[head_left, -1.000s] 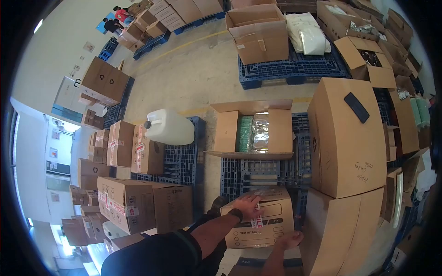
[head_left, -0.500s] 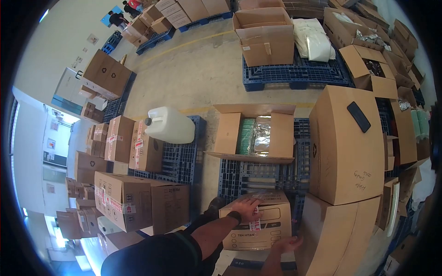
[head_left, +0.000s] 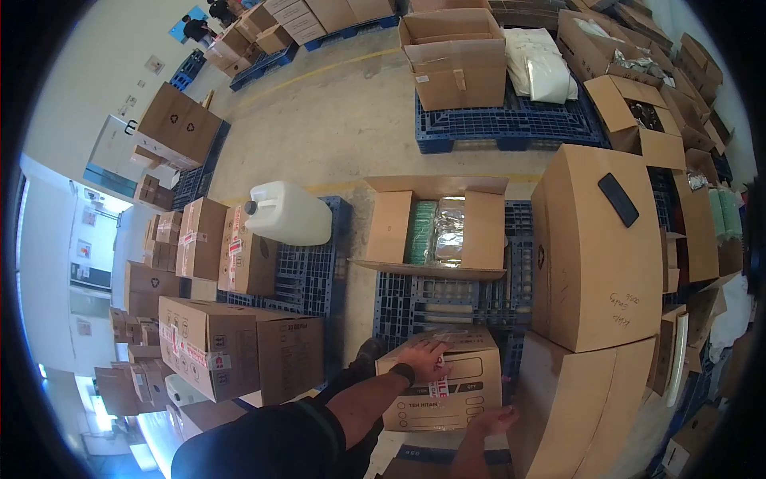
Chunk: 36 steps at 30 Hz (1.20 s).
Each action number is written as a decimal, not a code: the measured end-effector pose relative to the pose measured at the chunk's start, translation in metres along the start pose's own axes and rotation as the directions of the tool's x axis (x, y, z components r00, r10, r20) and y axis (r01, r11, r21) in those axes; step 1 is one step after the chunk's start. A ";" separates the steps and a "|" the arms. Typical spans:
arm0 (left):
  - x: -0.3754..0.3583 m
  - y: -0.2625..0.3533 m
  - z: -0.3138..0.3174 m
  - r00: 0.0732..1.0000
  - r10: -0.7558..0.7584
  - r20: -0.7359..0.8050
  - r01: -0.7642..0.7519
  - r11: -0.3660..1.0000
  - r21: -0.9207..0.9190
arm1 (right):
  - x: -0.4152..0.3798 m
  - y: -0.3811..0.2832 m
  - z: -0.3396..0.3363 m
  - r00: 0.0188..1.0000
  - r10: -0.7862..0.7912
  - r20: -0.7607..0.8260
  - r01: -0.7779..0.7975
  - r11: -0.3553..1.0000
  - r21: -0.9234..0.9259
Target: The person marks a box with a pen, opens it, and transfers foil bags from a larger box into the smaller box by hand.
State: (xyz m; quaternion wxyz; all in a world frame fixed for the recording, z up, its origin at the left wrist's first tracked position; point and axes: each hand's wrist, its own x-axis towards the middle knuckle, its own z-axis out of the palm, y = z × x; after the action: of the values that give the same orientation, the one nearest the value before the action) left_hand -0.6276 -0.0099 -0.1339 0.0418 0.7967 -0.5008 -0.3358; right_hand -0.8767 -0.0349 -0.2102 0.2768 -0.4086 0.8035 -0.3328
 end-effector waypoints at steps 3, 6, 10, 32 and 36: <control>0.000 0.000 0.000 0.999 -0.029 0.031 0.030 0.999 -0.026 | -0.004 -0.020 -0.002 0.995 0.083 0.054 -0.089 0.988 0.126; -0.001 -0.002 0.004 1.000 -0.005 -0.026 0.005 1.000 -0.006 | -0.005 -0.022 -0.002 0.989 0.131 0.076 -0.142 0.973 0.180; 0.000 -0.005 0.009 0.998 0.006 -0.060 -0.005 1.000 0.019 | -0.006 -0.022 -0.001 0.991 0.124 0.054 -0.131 0.981 0.146; -0.003 -0.002 0.001 0.998 0.008 -0.059 -0.009 1.000 -0.029 | -0.013 -0.051 -0.005 0.983 0.176 0.057 -0.183 0.967 0.177; -0.003 -0.003 0.004 0.993 0.029 -0.117 -0.029 1.000 0.007 | -0.010 -0.042 -0.004 0.980 0.196 0.043 -0.200 0.973 0.119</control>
State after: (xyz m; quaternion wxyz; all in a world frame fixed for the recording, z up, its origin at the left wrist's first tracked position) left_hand -0.6282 -0.0044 -0.1368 0.0741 0.8078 -0.5098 -0.2865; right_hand -0.8540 -0.0441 -0.1738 0.3458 -0.3138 0.8138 -0.3460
